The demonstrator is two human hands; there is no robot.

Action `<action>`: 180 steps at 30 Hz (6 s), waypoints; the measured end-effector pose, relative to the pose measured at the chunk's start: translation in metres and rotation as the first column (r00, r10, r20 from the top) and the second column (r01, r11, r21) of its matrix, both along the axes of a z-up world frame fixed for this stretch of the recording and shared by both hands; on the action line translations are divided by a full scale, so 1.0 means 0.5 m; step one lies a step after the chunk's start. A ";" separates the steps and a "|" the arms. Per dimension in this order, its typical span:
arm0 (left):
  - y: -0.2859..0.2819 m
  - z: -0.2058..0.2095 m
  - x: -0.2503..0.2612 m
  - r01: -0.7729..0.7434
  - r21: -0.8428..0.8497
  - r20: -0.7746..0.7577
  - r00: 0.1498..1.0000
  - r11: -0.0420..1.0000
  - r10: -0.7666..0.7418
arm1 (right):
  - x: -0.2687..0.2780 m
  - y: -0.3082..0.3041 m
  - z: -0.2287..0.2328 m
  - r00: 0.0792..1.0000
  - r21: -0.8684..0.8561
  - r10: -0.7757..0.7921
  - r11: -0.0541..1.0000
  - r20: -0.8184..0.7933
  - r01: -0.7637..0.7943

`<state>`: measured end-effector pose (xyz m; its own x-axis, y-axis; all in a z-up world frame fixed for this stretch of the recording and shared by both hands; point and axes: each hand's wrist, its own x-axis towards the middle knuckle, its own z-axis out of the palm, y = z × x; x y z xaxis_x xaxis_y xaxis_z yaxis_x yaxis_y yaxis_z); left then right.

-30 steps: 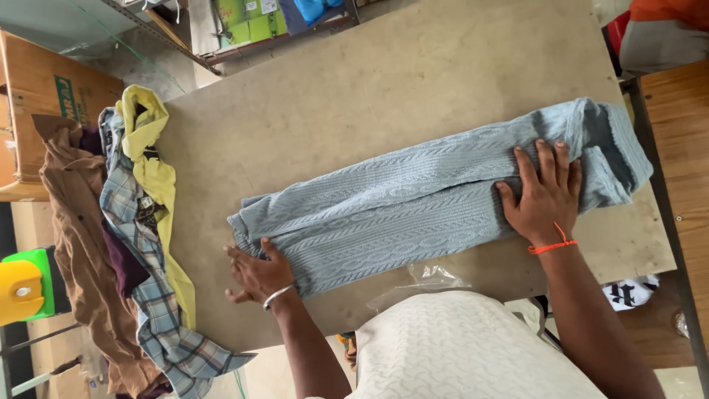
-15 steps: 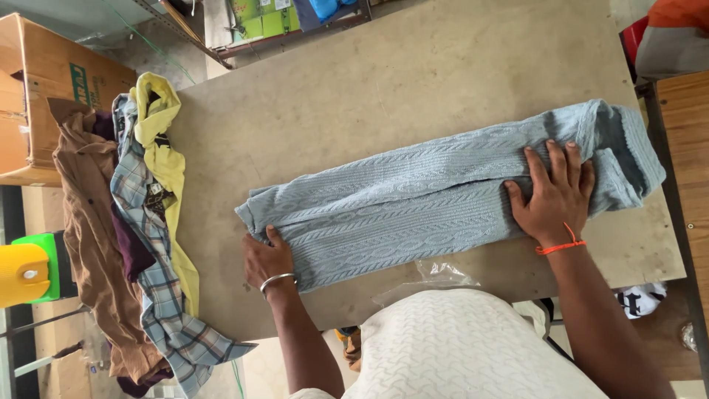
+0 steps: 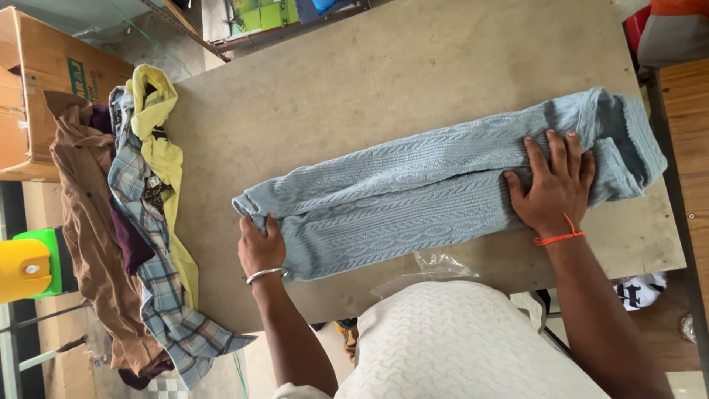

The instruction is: Folding a shirt and placing it into a plastic bag.

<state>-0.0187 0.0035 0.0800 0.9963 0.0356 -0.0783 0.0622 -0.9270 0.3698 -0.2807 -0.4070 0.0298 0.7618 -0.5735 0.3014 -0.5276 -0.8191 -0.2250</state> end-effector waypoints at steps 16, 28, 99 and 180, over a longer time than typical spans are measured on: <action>-0.432 0.137 -0.165 0.660 -0.207 0.028 0.742 0.722 -0.670 | 0.005 0.011 0.027 1.000 -0.002 -0.004 1.000 0.013 0.004; -0.344 0.054 -0.123 0.809 -0.104 0.314 0.578 0.578 -0.753 | 0.037 -0.014 0.032 1.000 0.016 0.019 1.000 -0.006 -0.019; -0.407 -0.076 -0.047 0.392 -0.650 -0.010 0.852 0.651 -0.523 | 0.016 -0.021 0.012 0.911 0.894 -0.317 0.434 0.265 -0.109; -0.465 -0.100 0.068 0.443 -0.559 -0.120 0.793 0.701 -0.597 | 0.174 -0.080 0.018 0.940 0.897 -0.291 0.441 0.178 -0.034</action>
